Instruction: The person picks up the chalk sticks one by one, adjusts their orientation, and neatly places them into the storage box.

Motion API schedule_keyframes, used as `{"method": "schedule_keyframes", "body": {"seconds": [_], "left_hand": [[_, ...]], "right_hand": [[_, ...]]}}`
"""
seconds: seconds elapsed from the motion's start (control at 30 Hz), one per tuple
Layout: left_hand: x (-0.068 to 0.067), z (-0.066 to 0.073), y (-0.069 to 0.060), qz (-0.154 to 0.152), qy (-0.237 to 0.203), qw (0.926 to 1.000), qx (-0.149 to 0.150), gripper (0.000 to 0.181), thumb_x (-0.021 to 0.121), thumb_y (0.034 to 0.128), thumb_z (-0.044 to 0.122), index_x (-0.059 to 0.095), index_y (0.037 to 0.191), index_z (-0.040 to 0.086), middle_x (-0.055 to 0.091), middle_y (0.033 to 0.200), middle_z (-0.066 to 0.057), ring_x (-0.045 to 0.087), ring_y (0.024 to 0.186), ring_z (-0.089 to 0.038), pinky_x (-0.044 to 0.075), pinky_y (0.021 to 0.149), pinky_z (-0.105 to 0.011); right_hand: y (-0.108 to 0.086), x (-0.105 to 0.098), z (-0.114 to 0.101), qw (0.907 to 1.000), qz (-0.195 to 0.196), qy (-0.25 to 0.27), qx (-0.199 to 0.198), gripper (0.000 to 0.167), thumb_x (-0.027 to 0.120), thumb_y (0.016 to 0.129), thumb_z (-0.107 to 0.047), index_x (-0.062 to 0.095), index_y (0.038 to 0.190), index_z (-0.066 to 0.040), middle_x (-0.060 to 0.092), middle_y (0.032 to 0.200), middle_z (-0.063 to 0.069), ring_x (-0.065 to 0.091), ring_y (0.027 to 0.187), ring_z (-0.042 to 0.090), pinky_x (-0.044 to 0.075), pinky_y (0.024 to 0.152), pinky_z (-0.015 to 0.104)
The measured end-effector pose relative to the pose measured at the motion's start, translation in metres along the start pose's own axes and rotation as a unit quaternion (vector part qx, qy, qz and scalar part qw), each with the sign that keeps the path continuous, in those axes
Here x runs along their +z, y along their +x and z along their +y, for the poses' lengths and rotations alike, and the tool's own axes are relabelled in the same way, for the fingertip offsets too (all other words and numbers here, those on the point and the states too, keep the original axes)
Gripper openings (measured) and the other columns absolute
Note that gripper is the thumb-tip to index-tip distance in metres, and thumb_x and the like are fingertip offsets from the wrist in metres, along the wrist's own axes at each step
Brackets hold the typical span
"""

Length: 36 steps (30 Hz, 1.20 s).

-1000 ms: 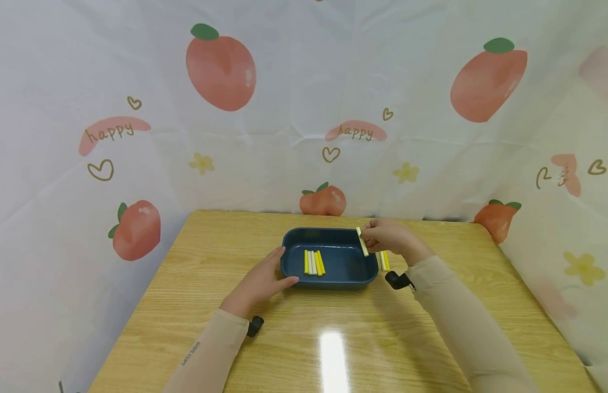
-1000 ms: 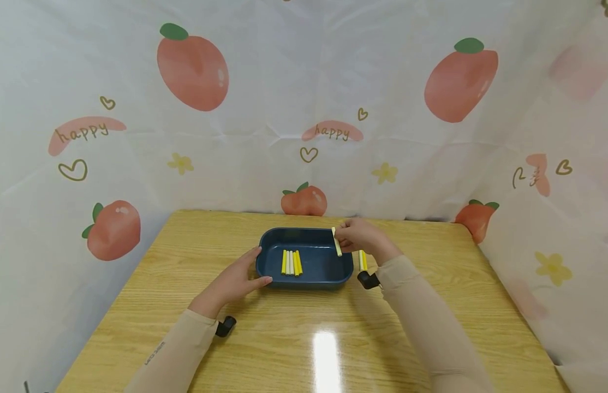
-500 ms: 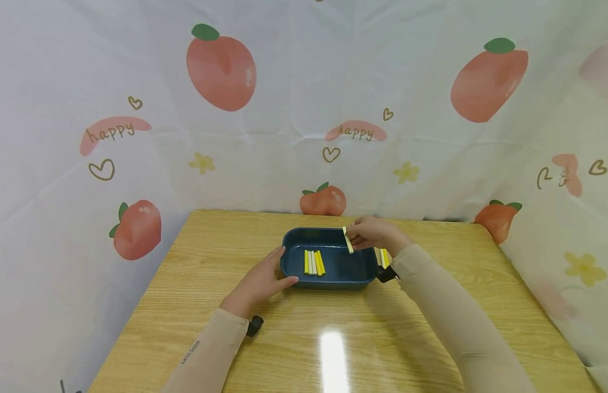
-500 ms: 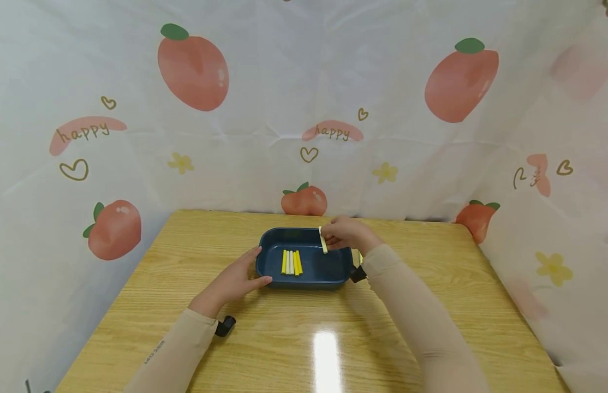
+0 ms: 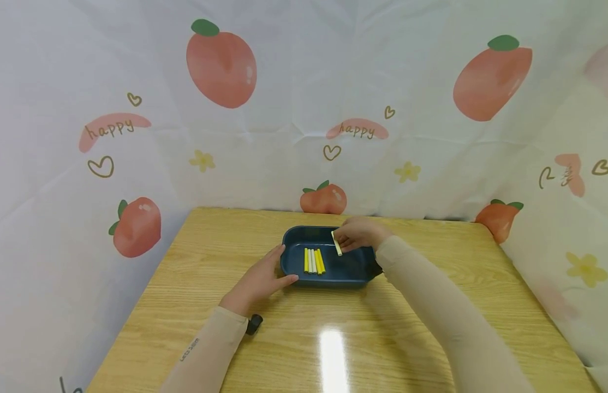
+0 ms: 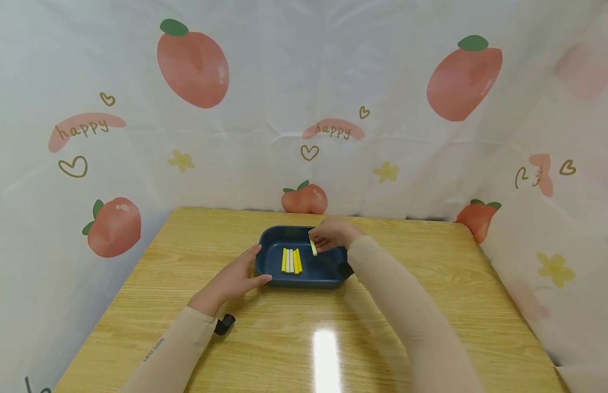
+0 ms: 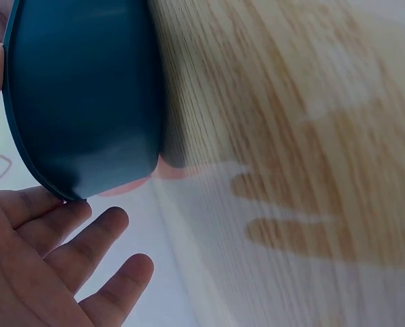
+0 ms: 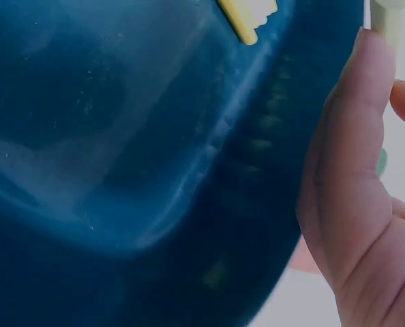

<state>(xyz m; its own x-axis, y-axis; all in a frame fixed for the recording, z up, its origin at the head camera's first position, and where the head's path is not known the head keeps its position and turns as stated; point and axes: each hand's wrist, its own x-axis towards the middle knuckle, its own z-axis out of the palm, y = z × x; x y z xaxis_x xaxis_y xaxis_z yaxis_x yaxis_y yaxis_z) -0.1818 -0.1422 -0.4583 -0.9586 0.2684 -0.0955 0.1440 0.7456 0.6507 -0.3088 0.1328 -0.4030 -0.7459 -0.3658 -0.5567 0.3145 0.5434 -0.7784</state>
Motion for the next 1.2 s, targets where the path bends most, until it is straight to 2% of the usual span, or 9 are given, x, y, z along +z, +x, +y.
{"method": "schedule_keyframes", "body": {"seconds": [0.13,0.27,0.37,0.43,0.5,0.67,0.93,1.2], "left_hand": [[-0.001,0.0,0.0,0.0,0.0,1.0,-0.001,0.097,0.071,0.0902,0.05,0.018,0.161,0.012,0.019,0.166,-0.01,0.025,0.149,-0.03,0.028,0.118,-0.049],[0.0,0.0,0.001,-0.001,-0.003,1.0,-0.003,0.097,0.071,0.0903,0.05,0.019,0.161,0.012,0.02,0.165,-0.01,0.026,0.149,-0.03,0.029,0.118,-0.049],[0.0,0.0,0.002,-0.001,-0.002,1.0,-0.002,0.097,0.071,0.0901,0.051,0.019,0.161,0.011,0.021,0.165,-0.01,0.027,0.149,-0.03,0.029,0.118,-0.049],[0.0,0.0,0.002,-0.001,0.001,1.0,-0.002,0.097,0.071,0.0902,0.051,0.019,0.161,0.011,0.021,0.165,-0.01,0.027,0.149,-0.03,0.029,0.118,-0.049],[0.0,0.0,0.002,0.0,0.003,1.0,-0.001,0.097,0.071,0.0898,0.052,0.019,0.161,0.011,0.021,0.165,-0.01,0.027,0.149,-0.03,0.029,0.118,-0.049],[0.001,-0.002,0.003,0.001,-0.001,1.0,-0.003,0.098,0.071,0.0892,0.054,0.019,0.161,0.012,0.022,0.165,-0.01,0.028,0.149,-0.03,0.03,0.118,-0.048],[0.002,-0.002,0.003,0.0,-0.004,1.0,0.003,0.097,0.071,0.09,0.052,0.019,0.161,0.012,0.021,0.165,-0.01,0.028,0.149,-0.03,0.03,0.118,-0.048],[0.003,-0.006,0.004,0.004,-0.004,0.9999,0.009,0.099,0.07,0.0884,0.056,0.019,0.161,0.013,0.021,0.165,-0.008,0.029,0.148,-0.029,0.033,0.116,-0.048]], "right_hand": [[0.009,0.006,-0.002,0.9998,-0.004,-0.008,0.019,0.012,0.059,0.095,-0.012,0.059,0.088,-0.001,0.055,0.086,0.008,0.054,0.073,0.019,0.057,0.07,0.027],[0.017,0.009,-0.001,0.9992,-0.01,-0.007,0.039,0.014,0.058,0.093,-0.008,0.057,0.081,-0.003,0.048,0.076,0.006,0.051,0.066,0.018,0.057,0.067,0.027],[0.022,0.01,0.001,0.9984,-0.009,-0.001,0.055,0.008,0.06,0.093,-0.008,0.059,0.091,0.0,0.054,0.086,0.01,0.054,0.068,0.019,0.058,0.068,0.028],[0.025,0.011,0.003,0.9977,-0.009,0.005,0.067,0.016,0.061,0.092,-0.007,0.059,0.103,0.004,0.058,0.098,0.014,0.057,0.072,0.02,0.059,0.07,0.029],[0.028,0.013,0.004,0.997,-0.009,0.007,0.076,0.022,0.063,0.09,-0.006,0.059,0.108,0.005,0.059,0.102,0.016,0.059,0.073,0.02,0.06,0.071,0.029],[0.032,0.019,0.006,0.9956,-0.013,-0.01,0.093,0.019,0.064,0.09,-0.005,0.063,0.105,0.006,0.06,0.091,0.014,0.062,0.071,0.019,0.06,0.071,0.029],[0.04,0.028,0.009,0.9934,-0.015,-0.019,0.112,0.031,0.063,0.092,-0.004,0.059,0.119,0.009,0.063,0.099,0.019,0.065,0.074,0.022,0.061,0.073,0.031],[0.045,0.032,0.01,0.9915,0.002,-0.046,0.122,0.025,0.067,0.091,-0.008,0.066,0.111,0.007,0.068,0.096,0.018,0.069,0.068,0.019,0.061,0.07,0.03]]}}
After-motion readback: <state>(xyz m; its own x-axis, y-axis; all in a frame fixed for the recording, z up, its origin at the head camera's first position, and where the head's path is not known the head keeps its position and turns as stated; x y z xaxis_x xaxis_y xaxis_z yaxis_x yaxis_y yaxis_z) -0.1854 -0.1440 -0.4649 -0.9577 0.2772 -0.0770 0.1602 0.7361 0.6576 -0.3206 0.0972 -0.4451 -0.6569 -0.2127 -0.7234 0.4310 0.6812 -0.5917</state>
